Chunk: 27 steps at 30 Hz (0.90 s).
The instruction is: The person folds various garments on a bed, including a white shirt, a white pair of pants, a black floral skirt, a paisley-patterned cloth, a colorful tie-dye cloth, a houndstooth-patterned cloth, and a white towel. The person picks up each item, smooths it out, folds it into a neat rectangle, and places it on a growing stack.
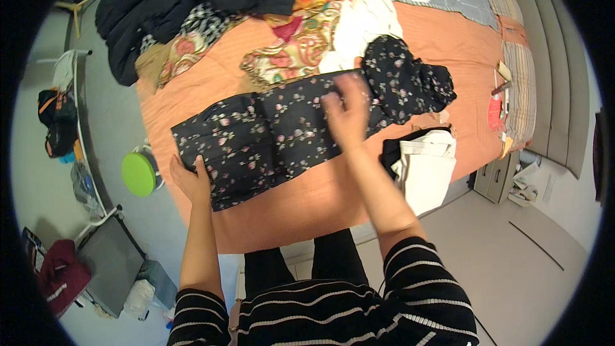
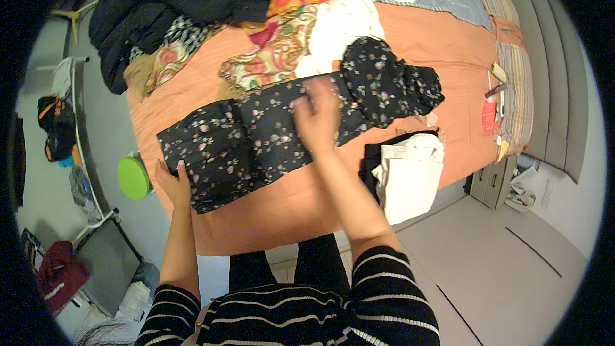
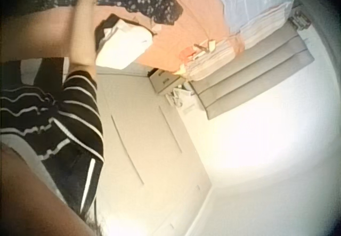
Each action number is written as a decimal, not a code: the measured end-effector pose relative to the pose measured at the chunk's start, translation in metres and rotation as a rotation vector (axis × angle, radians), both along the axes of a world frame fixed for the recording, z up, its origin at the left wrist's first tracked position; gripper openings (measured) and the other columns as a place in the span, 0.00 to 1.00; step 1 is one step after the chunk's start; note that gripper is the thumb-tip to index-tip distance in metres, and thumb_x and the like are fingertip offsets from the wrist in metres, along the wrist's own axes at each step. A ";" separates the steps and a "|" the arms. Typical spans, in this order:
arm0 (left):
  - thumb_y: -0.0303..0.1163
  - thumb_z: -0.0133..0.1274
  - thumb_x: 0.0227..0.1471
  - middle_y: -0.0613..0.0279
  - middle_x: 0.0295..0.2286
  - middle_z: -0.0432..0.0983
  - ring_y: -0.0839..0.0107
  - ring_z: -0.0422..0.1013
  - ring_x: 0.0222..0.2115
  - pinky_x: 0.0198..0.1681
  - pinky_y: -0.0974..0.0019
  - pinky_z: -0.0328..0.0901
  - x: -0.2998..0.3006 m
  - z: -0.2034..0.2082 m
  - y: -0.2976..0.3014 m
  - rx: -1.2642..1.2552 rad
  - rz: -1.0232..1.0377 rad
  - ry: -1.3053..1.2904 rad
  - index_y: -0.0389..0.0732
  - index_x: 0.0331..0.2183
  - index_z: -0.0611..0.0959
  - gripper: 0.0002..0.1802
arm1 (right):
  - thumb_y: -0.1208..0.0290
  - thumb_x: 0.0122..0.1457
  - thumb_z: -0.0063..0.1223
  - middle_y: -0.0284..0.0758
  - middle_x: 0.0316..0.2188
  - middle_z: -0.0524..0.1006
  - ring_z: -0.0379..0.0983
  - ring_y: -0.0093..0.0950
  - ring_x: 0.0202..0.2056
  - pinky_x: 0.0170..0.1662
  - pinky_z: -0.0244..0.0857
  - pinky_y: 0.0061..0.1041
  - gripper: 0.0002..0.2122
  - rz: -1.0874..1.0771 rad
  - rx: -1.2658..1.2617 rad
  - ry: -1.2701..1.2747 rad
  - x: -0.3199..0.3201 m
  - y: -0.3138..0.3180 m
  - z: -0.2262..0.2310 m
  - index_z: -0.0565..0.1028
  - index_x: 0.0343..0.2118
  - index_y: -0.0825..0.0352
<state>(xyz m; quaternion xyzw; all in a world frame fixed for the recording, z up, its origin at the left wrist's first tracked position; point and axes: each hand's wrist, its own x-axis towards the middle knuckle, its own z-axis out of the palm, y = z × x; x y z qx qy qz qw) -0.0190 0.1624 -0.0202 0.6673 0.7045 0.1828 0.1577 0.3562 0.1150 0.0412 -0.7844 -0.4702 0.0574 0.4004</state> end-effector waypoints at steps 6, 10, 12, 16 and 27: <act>0.50 0.48 0.53 0.44 0.61 0.40 0.45 0.36 0.62 0.57 0.34 0.37 0.144 0.007 -0.037 -0.135 -0.567 0.320 0.40 0.60 0.54 0.41 | 0.54 0.32 0.73 0.51 0.53 0.64 0.62 0.44 0.53 0.57 0.55 0.37 0.50 -1.430 -0.345 0.390 0.255 -0.099 -0.057 0.57 0.56 0.74; 0.58 0.45 0.52 0.45 0.61 0.36 0.45 0.33 0.62 0.55 0.28 0.36 0.179 -0.020 -0.054 -0.364 -0.600 0.492 0.43 0.61 0.51 0.45 | 0.58 0.31 0.75 0.46 0.54 0.65 0.64 0.41 0.52 0.55 0.57 0.40 0.49 -1.381 -0.156 1.053 0.326 -0.137 -0.125 0.58 0.56 0.73; 0.59 0.46 0.51 0.44 0.61 0.36 0.45 0.32 0.62 0.55 0.29 0.35 0.179 -0.021 -0.053 -0.367 -0.585 0.513 0.43 0.61 0.51 0.46 | 0.61 0.33 0.74 0.44 0.50 0.69 0.66 0.40 0.49 0.53 0.59 0.38 0.44 -1.153 -0.154 1.042 0.341 -0.143 -0.143 0.62 0.54 0.74; 0.61 0.46 0.50 0.44 0.61 0.34 0.45 0.30 0.62 0.56 0.29 0.34 0.180 -0.025 -0.049 -0.421 -0.599 0.529 0.42 0.61 0.49 0.48 | 0.68 0.39 0.69 0.42 0.47 0.72 0.70 0.37 0.46 0.50 0.64 0.35 0.34 -1.077 -0.528 0.794 0.373 -0.148 -0.154 0.67 0.51 0.75; 0.64 0.42 0.50 0.48 0.62 0.25 0.48 0.23 0.62 0.57 0.32 0.28 0.182 -0.014 -0.040 -0.664 -0.570 0.522 0.45 0.62 0.43 0.50 | 0.73 0.38 0.70 0.49 0.50 0.67 0.69 0.41 0.46 0.50 0.65 0.35 0.46 -1.178 -0.085 0.825 0.303 -0.064 -0.099 0.50 0.57 0.77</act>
